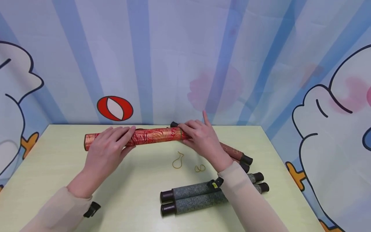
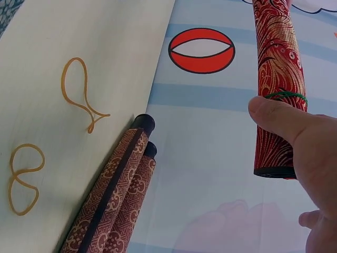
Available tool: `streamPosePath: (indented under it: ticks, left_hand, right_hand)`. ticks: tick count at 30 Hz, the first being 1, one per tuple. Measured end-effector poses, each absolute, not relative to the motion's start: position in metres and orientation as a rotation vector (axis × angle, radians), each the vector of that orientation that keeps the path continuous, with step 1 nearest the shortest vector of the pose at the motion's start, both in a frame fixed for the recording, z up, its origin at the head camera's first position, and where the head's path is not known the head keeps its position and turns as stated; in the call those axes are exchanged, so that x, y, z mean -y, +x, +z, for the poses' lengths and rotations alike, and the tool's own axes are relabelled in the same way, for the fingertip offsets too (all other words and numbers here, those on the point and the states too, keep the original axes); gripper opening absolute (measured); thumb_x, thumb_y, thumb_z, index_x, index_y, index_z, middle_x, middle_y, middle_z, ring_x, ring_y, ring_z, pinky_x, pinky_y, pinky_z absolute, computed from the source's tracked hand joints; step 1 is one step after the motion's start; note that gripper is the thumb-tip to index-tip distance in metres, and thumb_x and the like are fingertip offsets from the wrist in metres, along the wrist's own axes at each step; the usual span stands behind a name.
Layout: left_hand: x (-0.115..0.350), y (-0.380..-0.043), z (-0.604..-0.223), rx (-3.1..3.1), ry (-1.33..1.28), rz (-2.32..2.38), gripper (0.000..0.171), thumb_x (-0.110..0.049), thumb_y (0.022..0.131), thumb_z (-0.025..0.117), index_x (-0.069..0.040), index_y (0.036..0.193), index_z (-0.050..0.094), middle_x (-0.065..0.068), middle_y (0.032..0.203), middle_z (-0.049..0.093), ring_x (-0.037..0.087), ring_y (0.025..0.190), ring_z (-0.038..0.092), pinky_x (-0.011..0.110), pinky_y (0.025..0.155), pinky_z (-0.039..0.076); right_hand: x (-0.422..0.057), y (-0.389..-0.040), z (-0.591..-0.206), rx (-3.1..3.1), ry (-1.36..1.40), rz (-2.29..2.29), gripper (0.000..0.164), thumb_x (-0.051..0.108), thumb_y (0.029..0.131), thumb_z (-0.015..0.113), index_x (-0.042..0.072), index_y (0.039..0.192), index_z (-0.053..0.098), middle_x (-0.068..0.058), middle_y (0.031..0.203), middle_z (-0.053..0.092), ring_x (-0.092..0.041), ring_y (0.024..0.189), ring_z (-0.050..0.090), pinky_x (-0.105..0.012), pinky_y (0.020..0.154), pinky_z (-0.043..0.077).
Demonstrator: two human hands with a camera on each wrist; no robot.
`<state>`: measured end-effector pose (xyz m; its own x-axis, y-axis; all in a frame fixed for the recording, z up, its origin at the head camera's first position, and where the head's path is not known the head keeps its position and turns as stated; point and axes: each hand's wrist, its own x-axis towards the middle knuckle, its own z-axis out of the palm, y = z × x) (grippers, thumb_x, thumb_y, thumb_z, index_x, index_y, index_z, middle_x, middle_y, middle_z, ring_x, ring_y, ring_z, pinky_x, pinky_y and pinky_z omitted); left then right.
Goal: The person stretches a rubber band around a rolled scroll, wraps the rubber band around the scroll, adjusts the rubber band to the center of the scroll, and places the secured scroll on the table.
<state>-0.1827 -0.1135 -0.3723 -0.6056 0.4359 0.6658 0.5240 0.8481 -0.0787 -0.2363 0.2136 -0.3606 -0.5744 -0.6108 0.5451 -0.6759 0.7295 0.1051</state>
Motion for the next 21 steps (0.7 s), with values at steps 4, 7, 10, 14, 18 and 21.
streamPosePath:
  ticks: [4,7,10,14,18,21]
  left_hand:
    - [0.1139,-0.1832,-0.3734,2.298,-0.676,-0.158,0.067,-0.018,0.077,0.099,-0.006,0.137,0.072,0.017,0.121,0.076,0.035,0.110,0.073,0.056,0.103,0.058]
    - [0.1144,-0.1832,-0.3744,2.291,-0.669,-0.163,0.066,-0.017,0.077,0.098,-0.007,0.137,0.073,0.016,0.120,0.076,0.035,0.110,0.073,0.056,0.104,0.057]
    - [0.1145,-0.1834,-0.3757,2.265,-0.676,-0.161,0.065,-0.015,0.077,0.098,-0.008,0.136,0.073,0.016,0.120,0.076,0.035,0.110,0.073,0.056,0.104,0.057]
    - [0.1136,-0.1839,-0.3768,2.200,-0.692,-0.132,0.063,-0.012,0.078,0.098,-0.006,0.135,0.073,0.017,0.119,0.076,0.037,0.108,0.074,0.057,0.103,0.057]
    - [0.1133,-0.1834,-0.3777,2.135,-0.694,-0.100,0.059,-0.008,0.080,0.095,-0.006,0.135,0.073,0.018,0.119,0.077,0.038,0.107,0.074,0.057,0.102,0.058]
    - [0.1132,-0.1825,-0.3780,2.105,-0.682,-0.079,0.057,-0.006,0.082,0.093,-0.006,0.136,0.073,0.017,0.120,0.077,0.038,0.107,0.074,0.056,0.101,0.059]
  right_hand:
    - [-0.2104,-0.2384,-0.3601,2.391,0.959,0.134,0.061,0.023,0.080,0.097,0.013,0.135,0.074,-0.010,0.118,0.074,-0.032,0.109,0.072,-0.072,0.124,0.026]
    - [-0.2103,-0.2386,-0.3603,2.414,0.964,0.140,0.064,0.027,0.081,0.096,0.013,0.138,0.072,-0.010,0.120,0.073,-0.033,0.111,0.071,-0.074,0.122,0.027]
    - [-0.2116,-0.2376,-0.3605,2.448,0.974,0.155,0.066,0.029,0.083,0.095,0.012,0.142,0.070,-0.011,0.123,0.072,-0.033,0.114,0.070,-0.075,0.121,0.027]
    - [-0.2110,-0.2373,-0.3597,2.476,0.984,0.162,0.065,0.028,0.086,0.093,0.012,0.144,0.068,-0.012,0.126,0.072,-0.034,0.116,0.070,-0.075,0.120,0.030]
    - [-0.2079,-0.2385,-0.3568,2.482,0.986,0.139,0.063,0.025,0.087,0.092,0.011,0.144,0.068,-0.012,0.127,0.073,-0.035,0.118,0.070,-0.073,0.120,0.032]
    - [-0.2051,-0.2391,-0.3553,2.472,0.976,0.138,0.061,0.022,0.087,0.092,0.011,0.142,0.069,-0.012,0.127,0.073,-0.034,0.119,0.069,-0.073,0.120,0.033]
